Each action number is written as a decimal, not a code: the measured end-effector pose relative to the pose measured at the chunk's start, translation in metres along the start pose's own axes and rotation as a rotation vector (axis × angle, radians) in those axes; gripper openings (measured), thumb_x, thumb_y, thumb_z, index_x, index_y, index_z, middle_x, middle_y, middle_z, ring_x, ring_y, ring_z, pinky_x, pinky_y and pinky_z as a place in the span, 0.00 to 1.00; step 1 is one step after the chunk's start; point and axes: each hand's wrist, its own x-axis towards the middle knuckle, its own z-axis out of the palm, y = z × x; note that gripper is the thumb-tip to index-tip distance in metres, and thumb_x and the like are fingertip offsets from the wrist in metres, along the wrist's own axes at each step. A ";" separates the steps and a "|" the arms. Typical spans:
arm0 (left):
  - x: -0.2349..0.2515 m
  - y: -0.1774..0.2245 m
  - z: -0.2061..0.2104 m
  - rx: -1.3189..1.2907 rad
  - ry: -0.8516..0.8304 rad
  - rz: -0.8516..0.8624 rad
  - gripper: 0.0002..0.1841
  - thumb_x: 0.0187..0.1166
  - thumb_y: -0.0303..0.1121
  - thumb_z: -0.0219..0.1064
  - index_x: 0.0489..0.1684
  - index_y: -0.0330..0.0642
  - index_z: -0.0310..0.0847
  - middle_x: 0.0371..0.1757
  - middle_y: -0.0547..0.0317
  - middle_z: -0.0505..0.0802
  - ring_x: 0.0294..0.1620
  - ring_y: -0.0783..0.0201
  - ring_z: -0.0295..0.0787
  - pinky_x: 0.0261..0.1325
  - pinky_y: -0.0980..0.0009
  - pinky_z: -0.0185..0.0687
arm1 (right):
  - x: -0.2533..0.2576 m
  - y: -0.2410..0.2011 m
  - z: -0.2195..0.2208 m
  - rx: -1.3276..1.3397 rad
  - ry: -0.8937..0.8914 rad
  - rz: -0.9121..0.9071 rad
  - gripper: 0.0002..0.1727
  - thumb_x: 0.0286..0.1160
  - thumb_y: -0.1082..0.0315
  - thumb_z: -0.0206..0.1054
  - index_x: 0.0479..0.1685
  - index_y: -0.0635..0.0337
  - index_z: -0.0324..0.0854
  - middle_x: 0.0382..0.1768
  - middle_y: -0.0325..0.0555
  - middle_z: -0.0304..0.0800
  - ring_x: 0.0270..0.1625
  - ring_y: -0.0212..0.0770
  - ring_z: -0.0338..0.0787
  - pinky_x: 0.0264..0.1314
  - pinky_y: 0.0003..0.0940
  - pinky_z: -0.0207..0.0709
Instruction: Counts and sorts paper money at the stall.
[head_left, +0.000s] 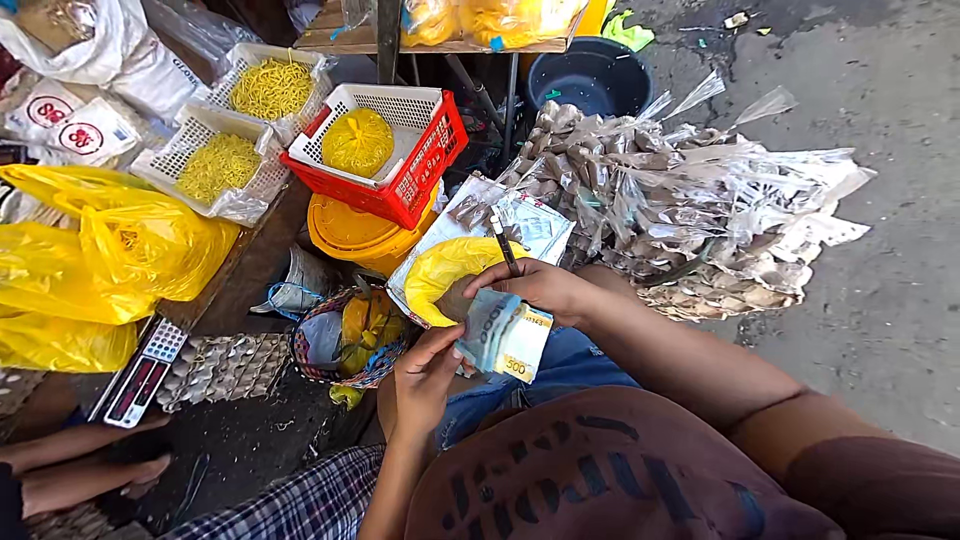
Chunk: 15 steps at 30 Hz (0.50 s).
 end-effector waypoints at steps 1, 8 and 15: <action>0.001 0.000 0.000 0.018 -0.012 0.017 0.14 0.85 0.30 0.66 0.63 0.48 0.91 0.57 0.63 0.94 0.44 0.74 0.92 0.47 0.76 0.91 | 0.001 0.001 -0.002 0.027 -0.019 0.006 0.18 0.87 0.75 0.49 0.51 0.62 0.88 0.35 0.35 0.95 0.37 0.26 0.92 0.44 0.23 0.88; 0.001 0.007 -0.003 0.247 -0.047 0.075 0.14 0.83 0.27 0.67 0.60 0.51 0.93 0.56 0.66 0.93 0.52 0.74 0.91 0.56 0.77 0.90 | 0.003 0.002 -0.008 0.069 -0.101 0.023 0.18 0.86 0.73 0.49 0.50 0.60 0.88 0.33 0.36 0.94 0.34 0.25 0.92 0.41 0.21 0.87; 0.003 0.009 -0.005 0.350 -0.044 0.133 0.13 0.83 0.25 0.67 0.56 0.49 0.94 0.52 0.65 0.92 0.48 0.75 0.90 0.52 0.77 0.90 | 0.005 -0.005 -0.007 -0.022 -0.031 0.078 0.13 0.89 0.74 0.54 0.48 0.62 0.87 0.33 0.37 0.93 0.34 0.26 0.92 0.43 0.22 0.88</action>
